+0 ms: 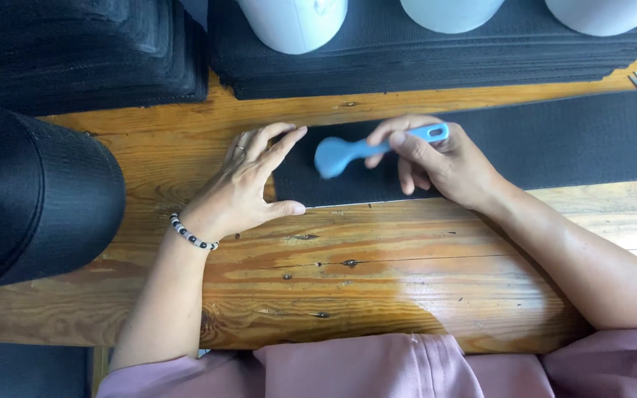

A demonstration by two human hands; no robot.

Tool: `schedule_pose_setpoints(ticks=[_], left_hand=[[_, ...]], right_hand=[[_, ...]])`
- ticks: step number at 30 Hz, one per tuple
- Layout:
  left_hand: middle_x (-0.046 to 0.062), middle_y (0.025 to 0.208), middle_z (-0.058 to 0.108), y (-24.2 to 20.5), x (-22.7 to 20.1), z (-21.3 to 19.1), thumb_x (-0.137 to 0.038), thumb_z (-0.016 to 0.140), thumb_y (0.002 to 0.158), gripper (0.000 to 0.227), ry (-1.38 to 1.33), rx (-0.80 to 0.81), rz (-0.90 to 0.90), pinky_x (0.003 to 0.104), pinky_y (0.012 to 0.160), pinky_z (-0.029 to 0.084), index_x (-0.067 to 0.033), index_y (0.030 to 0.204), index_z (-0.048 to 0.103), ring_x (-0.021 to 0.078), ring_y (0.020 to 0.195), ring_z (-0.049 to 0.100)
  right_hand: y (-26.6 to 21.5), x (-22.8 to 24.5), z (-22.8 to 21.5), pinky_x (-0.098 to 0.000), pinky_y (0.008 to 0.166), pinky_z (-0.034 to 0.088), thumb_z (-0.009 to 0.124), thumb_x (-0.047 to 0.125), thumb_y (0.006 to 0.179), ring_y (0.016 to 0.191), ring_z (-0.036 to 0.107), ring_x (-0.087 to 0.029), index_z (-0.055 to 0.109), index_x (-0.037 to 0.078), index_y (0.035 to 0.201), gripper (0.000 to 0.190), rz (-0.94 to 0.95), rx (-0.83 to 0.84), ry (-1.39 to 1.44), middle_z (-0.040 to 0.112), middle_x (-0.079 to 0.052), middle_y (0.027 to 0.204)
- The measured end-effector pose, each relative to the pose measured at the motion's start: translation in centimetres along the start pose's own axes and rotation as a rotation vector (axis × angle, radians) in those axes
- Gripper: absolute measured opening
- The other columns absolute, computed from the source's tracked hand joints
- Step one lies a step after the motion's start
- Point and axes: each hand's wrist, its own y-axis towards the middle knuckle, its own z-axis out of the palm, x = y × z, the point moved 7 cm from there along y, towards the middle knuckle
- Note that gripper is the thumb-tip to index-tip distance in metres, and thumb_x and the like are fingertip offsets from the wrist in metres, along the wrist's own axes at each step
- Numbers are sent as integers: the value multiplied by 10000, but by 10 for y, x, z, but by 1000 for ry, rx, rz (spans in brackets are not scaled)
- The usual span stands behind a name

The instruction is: Applying adhesive to a material strip using a spatula on a workbench

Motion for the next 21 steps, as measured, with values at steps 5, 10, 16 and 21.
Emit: schedule_pose_setpoints(ticks=[5, 10, 16, 21], left_hand=[[238, 1540, 340, 0, 0, -5, -450, 848, 807, 1046, -19, 0, -5, 720, 1164, 159, -96, 1616, 287, 484, 1428, 313], [227, 1550, 332, 1, 0, -5, -429, 854, 803, 1039, -21, 11, -18, 717, 1171, 151, -104, 1615, 293, 482, 1437, 303], [223, 1557, 312, 0, 1, -3, -443, 831, 820, 1031, -17, 14, -17, 704, 1179, 148, -102, 1620, 277, 478, 1446, 281], [209, 1576, 280, 3, -3, 1, -509, 855, 766, 1146, 118, 64, -102, 729, 1159, 164, -140, 1642, 215, 458, 1463, 266]], right_hand=[[4, -9, -8, -211, 417, 412, 492, 220, 1058, 465, 595, -127, 668, 1, 1151, 295, 18, -32, 48, 740, -186, 921], [6, -6, -8, -214, 385, 403, 517, 192, 1025, 421, 602, -148, 704, -15, 1049, 280, 46, 49, 50, 753, -209, 830], [11, -12, -17, -205, 443, 429, 477, 200, 1083, 539, 644, -146, 632, -33, 1214, 308, -34, -53, 13, 718, -218, 1003], [9, -13, -15, -213, 446, 437, 479, 175, 1089, 553, 644, -148, 632, -30, 1217, 285, -53, -42, -2, 724, -225, 1012]])
